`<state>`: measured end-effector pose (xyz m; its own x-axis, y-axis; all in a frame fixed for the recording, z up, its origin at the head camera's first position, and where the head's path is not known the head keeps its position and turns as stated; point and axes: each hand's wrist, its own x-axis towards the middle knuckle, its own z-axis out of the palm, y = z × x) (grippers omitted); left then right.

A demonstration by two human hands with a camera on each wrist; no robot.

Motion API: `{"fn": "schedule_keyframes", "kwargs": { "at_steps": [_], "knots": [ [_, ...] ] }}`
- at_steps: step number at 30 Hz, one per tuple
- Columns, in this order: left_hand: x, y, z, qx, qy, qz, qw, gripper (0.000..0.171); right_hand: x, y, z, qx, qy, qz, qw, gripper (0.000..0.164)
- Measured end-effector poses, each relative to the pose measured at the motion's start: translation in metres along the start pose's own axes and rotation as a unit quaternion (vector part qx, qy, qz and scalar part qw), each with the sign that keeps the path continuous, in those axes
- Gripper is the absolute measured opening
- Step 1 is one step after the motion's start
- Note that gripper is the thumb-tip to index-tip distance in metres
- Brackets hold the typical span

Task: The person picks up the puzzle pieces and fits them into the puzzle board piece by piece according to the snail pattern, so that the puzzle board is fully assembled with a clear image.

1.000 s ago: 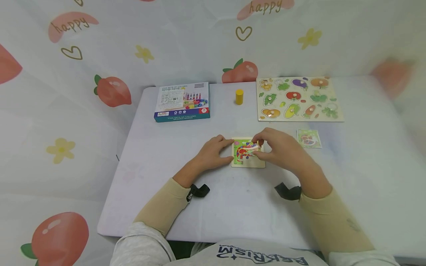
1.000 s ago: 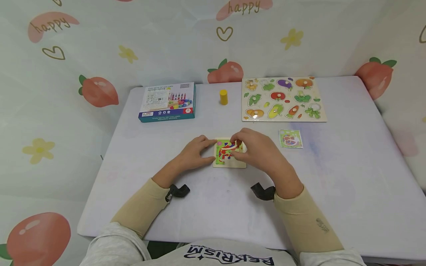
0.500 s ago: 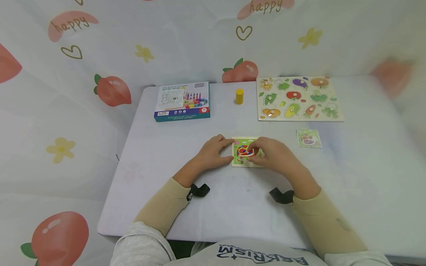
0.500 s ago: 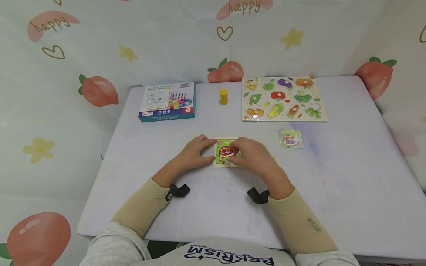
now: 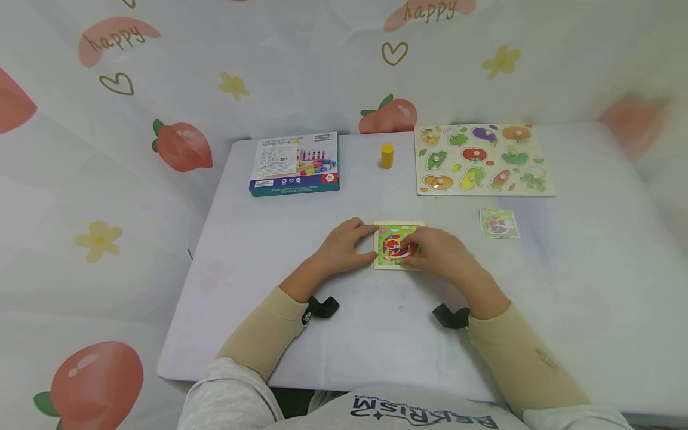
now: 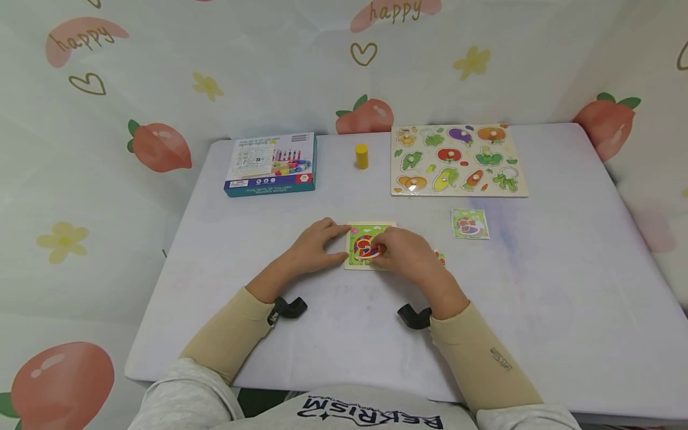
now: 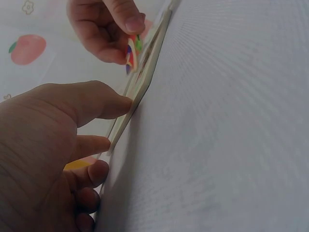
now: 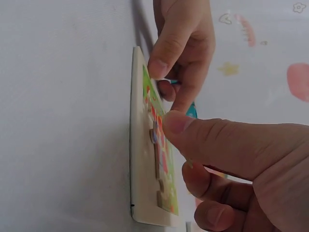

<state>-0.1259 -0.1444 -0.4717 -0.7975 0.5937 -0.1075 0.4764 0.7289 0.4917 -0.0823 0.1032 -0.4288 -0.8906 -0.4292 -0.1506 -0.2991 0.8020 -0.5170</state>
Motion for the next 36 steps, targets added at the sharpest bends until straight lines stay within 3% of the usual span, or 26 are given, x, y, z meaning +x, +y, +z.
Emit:
{"fn": "schedule_keyframes", "kwargs": {
  "at_steps": [13, 27, 36],
  "knots": [
    [0.0008, 0.0000, 0.0003, 0.003, -0.004, 0.001, 1.0000, 0.064, 0.0062, 0.0031, 0.0067, 0.015, -0.013, 0.000, 1.000, 0.027],
    [-0.0005, 0.0001, -0.0009, -0.008, -0.007, -0.002, 0.9999, 0.065, 0.0054, 0.0015, 0.0093, 0.028, -0.026, 0.066, 0.997, 0.026],
    [0.0009, -0.0005, 0.0002, -0.003, -0.005, 0.000, 1.0000, 0.065, 0.0012, -0.0041, 0.0094, 0.006, -0.030, 0.077, 0.997, 0.031]
  ]
}}
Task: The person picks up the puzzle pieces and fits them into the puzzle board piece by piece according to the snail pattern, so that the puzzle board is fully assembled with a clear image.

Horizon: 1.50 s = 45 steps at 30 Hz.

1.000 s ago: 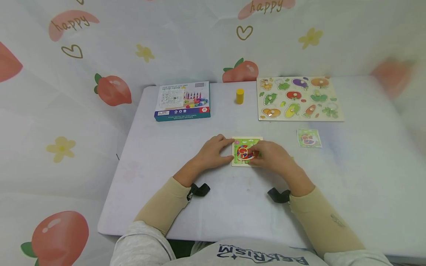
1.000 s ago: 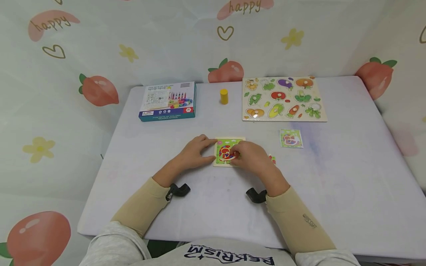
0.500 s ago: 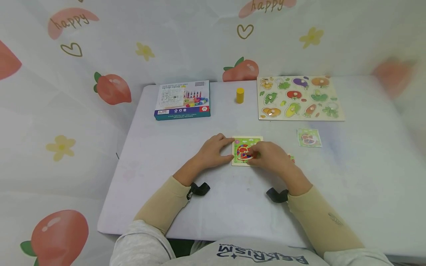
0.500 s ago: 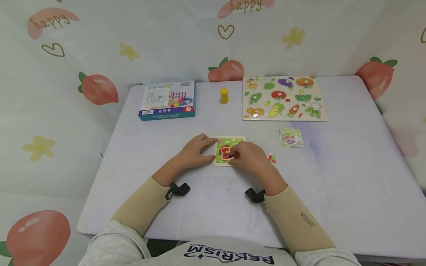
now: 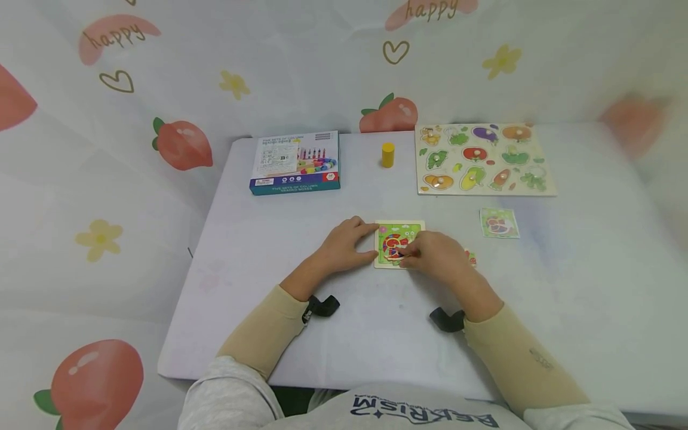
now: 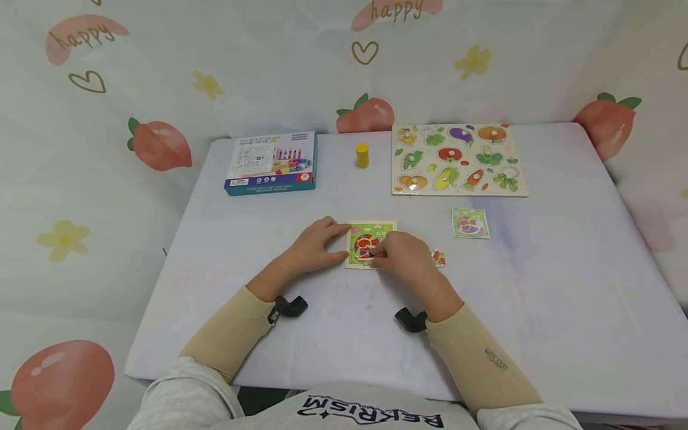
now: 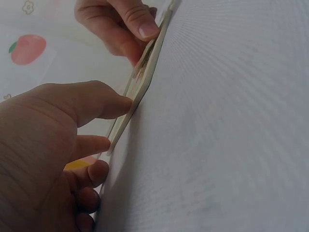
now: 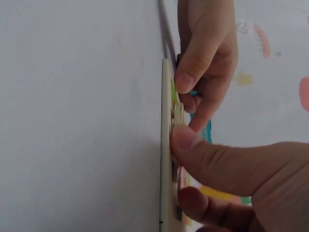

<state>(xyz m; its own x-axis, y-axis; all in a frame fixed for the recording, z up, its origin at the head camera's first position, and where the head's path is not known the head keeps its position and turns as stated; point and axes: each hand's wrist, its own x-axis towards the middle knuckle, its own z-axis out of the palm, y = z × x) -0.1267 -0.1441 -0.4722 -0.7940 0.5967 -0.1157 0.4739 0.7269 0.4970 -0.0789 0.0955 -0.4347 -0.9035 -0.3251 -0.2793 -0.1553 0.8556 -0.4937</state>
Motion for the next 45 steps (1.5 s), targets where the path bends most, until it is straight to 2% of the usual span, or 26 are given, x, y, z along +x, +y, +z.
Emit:
{"fn": "schedule_keyframes", "kwargs": {
  "at_steps": [4, 9, 13, 17, 20, 26, 34, 45],
  "knots": [
    [0.001, 0.000, 0.000, 0.003, -0.001, 0.002, 1.0000, 0.065, -0.002, -0.004, -0.001, -0.023, 0.010, 0.016, 1.000, 0.033],
    [0.001, 0.000, -0.001, 0.004, -0.003, -0.003, 1.0000, 0.065, -0.002, -0.010, 0.001, -0.043, 0.019, 0.020, 0.999, 0.028],
    [0.000, 0.000, -0.002, 0.001, -0.004, -0.004, 1.0000, 0.065, -0.001, -0.014, 0.006, -0.031, 0.029, 0.046, 0.998, 0.025],
    [-0.001, 0.000, -0.002, -0.003, -0.004, -0.005, 1.0000, 0.065, -0.001, -0.015, 0.011, 0.004, 0.045, 0.083, 0.996, 0.023],
    [-0.001, -0.001, -0.001, -0.003, -0.001, -0.004, 1.0000, 0.065, -0.002, -0.014, 0.012, 0.026, 0.049, 0.093, 0.994, 0.023],
    [-0.001, -0.002, 0.001, -0.002, -0.004, -0.006, 1.0000, 0.065, -0.004, -0.009, 0.010, 0.052, 0.035, 0.079, 0.995, 0.029],
    [0.000, 0.000, 0.001, 0.001, -0.004, -0.003, 1.0000, 0.065, -0.009, -0.003, 0.001, 0.043, 0.026, 0.065, 0.997, 0.033],
    [-0.001, 0.000, 0.000, 0.004, -0.003, -0.006, 1.0000, 0.065, -0.031, -0.006, -0.025, 0.057, 0.087, 0.042, 0.994, 0.033]
  ]
}}
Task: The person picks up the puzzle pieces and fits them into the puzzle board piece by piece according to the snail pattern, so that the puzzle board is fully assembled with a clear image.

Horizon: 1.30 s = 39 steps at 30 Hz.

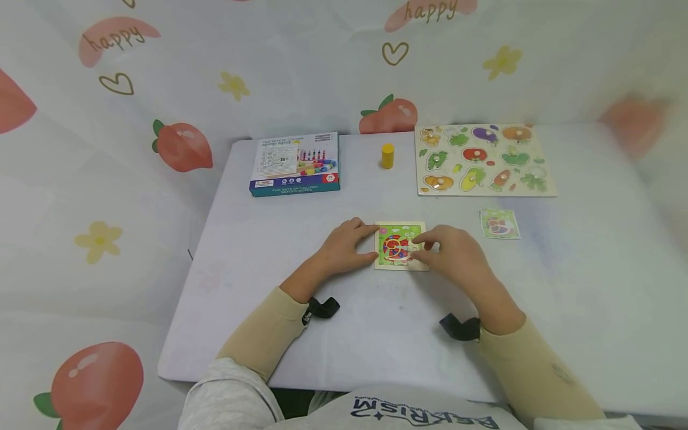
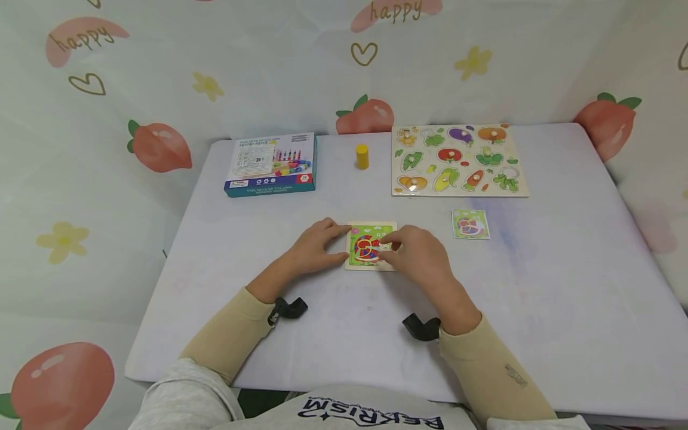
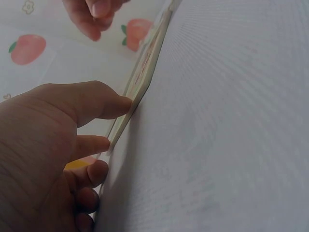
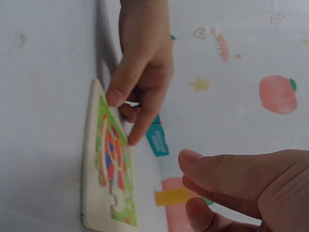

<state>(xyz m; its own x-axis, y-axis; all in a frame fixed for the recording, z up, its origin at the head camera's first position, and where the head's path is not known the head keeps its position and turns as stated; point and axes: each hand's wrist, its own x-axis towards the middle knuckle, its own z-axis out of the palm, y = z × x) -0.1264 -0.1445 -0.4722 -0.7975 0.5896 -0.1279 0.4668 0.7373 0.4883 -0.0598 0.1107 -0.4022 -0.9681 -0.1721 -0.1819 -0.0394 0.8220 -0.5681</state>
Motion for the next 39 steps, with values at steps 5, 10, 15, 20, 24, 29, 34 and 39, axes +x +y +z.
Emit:
{"fn": "schedule_keyframes", "kwargs": {
  "at_steps": [5, 10, 15, 20, 24, 29, 34, 39],
  "knots": [
    [0.000, 0.000, 0.000, 0.001, -0.002, -0.002, 1.0000, 0.065, -0.008, 0.000, -0.013, 0.006, 0.015, -0.001, 1.000, 0.034],
    [0.000, 0.001, -0.001, 0.001, -0.003, 0.000, 1.0000, 0.065, -0.012, 0.003, -0.024, 0.009, 0.024, 0.008, 1.000, 0.036],
    [0.000, 0.000, -0.001, 0.000, -0.003, 0.004, 1.0000, 0.065, -0.016, 0.009, -0.031, 0.007, 0.031, 0.021, 0.999, 0.038],
    [0.000, 0.000, -0.001, 0.001, -0.003, 0.004, 1.0000, 0.065, -0.019, 0.014, -0.037, 0.008, 0.042, 0.037, 0.998, 0.041],
    [-0.001, 0.001, -0.002, 0.002, -0.003, 0.002, 1.0000, 0.066, -0.021, 0.021, -0.040, 0.012, 0.045, 0.046, 0.998, 0.041],
    [-0.001, 0.002, -0.003, 0.001, -0.004, 0.000, 1.0000, 0.066, -0.024, 0.031, -0.042, 0.022, 0.041, 0.061, 0.997, 0.041],
    [-0.002, 0.003, -0.003, -0.004, -0.006, -0.001, 1.0000, 0.066, -0.027, 0.044, -0.042, 0.024, 0.039, 0.070, 0.996, 0.043],
    [-0.002, 0.004, -0.003, -0.001, -0.004, 0.000, 1.0000, 0.065, -0.028, 0.057, -0.041, 0.021, 0.030, 0.081, 0.996, 0.045]
  ]
}}
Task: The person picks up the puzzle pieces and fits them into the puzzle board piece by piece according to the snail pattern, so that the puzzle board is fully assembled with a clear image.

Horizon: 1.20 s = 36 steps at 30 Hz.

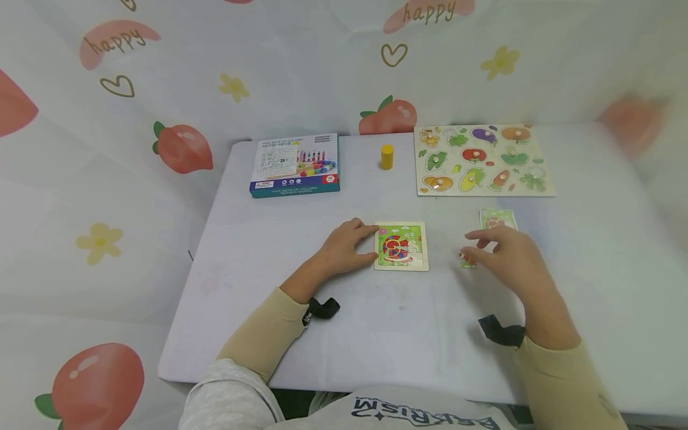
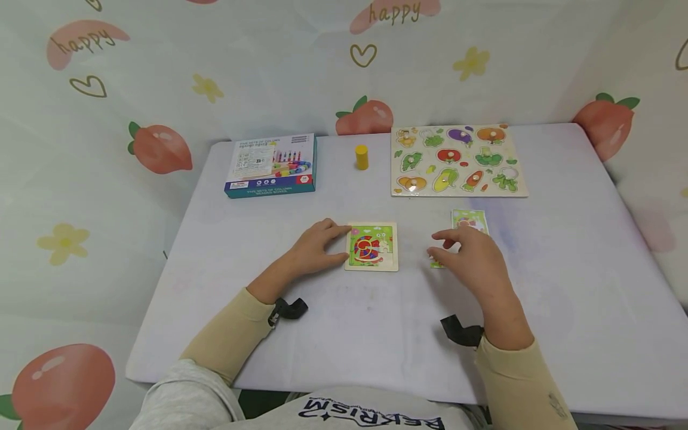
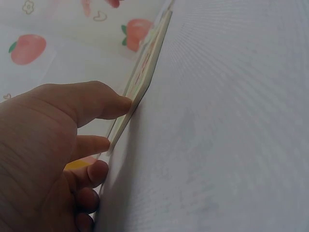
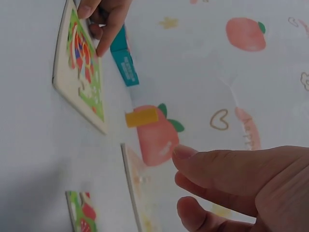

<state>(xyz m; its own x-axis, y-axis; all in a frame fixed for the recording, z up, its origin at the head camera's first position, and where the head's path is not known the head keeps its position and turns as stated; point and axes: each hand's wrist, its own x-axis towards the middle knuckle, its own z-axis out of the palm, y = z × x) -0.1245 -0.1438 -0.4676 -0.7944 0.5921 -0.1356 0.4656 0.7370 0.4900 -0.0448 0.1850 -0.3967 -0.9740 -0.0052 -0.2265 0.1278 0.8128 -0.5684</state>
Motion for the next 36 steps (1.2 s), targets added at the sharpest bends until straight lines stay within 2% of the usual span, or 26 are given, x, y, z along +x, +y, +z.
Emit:
{"fn": "schedule_keyframes", "kwargs": {
  "at_steps": [10, 16, 22, 31, 36],
  "knots": [
    [0.000, -0.001, 0.001, -0.003, 0.002, 0.000, 1.0000, 0.065, 0.004, 0.020, 0.002, -0.015, -0.057, 0.027, 0.998, 0.045],
    [0.000, -0.002, 0.001, 0.002, 0.001, -0.002, 1.0000, 0.065, 0.010, 0.029, 0.008, -0.007, -0.086, 0.046, 0.995, 0.045],
    [0.000, -0.003, 0.001, -0.003, 0.002, 0.001, 1.0000, 0.065, 0.014, 0.035, 0.012, -0.032, -0.085, 0.040, 0.995, 0.045],
    [0.001, -0.001, 0.001, 0.002, 0.002, 0.002, 1.0000, 0.066, 0.016, 0.035, 0.009, -0.074, -0.121, 0.033, 0.989, 0.046],
    [0.000, -0.001, 0.001, 0.001, 0.001, 0.000, 1.0000, 0.066, 0.016, 0.034, 0.008, -0.085, -0.120, 0.014, 0.989, 0.041]
  ]
}}
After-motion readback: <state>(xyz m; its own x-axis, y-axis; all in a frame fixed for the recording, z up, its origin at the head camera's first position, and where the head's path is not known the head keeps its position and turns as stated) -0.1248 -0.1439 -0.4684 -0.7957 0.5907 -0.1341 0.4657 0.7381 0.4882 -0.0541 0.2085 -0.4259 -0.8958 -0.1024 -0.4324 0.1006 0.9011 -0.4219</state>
